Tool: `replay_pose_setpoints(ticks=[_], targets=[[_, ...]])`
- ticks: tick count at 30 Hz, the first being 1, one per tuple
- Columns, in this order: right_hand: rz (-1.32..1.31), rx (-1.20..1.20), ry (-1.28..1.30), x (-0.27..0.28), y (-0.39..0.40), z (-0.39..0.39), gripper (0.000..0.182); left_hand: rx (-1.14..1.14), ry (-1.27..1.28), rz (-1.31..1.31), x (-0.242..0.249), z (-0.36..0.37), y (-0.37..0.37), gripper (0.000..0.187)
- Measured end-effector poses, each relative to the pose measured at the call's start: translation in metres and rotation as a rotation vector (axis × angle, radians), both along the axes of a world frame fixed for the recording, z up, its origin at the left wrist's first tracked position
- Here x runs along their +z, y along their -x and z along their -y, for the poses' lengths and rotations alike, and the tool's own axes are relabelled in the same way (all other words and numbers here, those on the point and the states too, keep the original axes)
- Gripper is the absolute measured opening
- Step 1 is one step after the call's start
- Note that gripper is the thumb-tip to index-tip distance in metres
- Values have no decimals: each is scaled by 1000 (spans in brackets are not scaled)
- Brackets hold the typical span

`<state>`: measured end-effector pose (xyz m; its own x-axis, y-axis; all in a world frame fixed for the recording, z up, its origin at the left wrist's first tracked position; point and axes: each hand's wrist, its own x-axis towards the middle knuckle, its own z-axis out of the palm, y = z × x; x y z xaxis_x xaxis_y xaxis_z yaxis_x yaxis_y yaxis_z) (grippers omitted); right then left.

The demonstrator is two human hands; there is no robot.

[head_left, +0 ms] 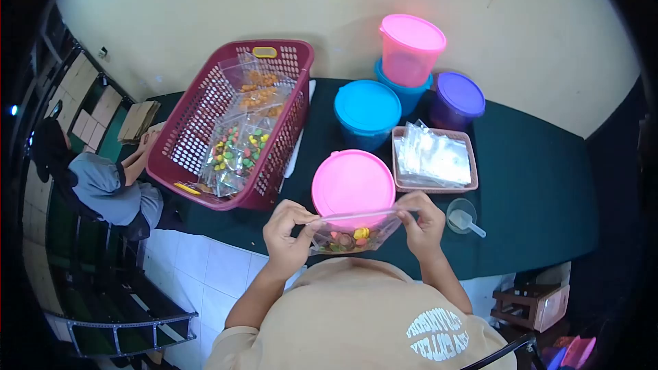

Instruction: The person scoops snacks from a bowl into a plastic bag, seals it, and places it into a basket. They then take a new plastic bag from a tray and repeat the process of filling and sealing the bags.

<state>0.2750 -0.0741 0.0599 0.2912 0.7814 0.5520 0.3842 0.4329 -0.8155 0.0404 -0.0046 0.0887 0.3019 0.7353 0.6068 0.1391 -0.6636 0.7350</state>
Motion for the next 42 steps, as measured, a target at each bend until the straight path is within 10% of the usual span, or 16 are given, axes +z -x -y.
replay_pose_setpoints(ticks=[5,7,11,19,25,31,42], targets=[[-308,232,250,3,-5,-4,12,57,338,195,-28,-11,-11,22],[-474,31,172,20,2,1,20,291,-143,136,-13,-8,-13,41],[-458,68,41,31,32,4,30,-155,-128,-292,19,8,-24,73],[509,21,-192,43,30,-13,37,-56,-31,-106,13,6,-40,28],[623,-81,-101,91,20,-11,37,-139,-178,-234,16,10,-37,22],[532,542,314,96,4,-22,23,-151,-380,-356,26,11,-30,12],[730,421,118,99,32,-40,15,22,-415,-318,52,-3,33,10]])
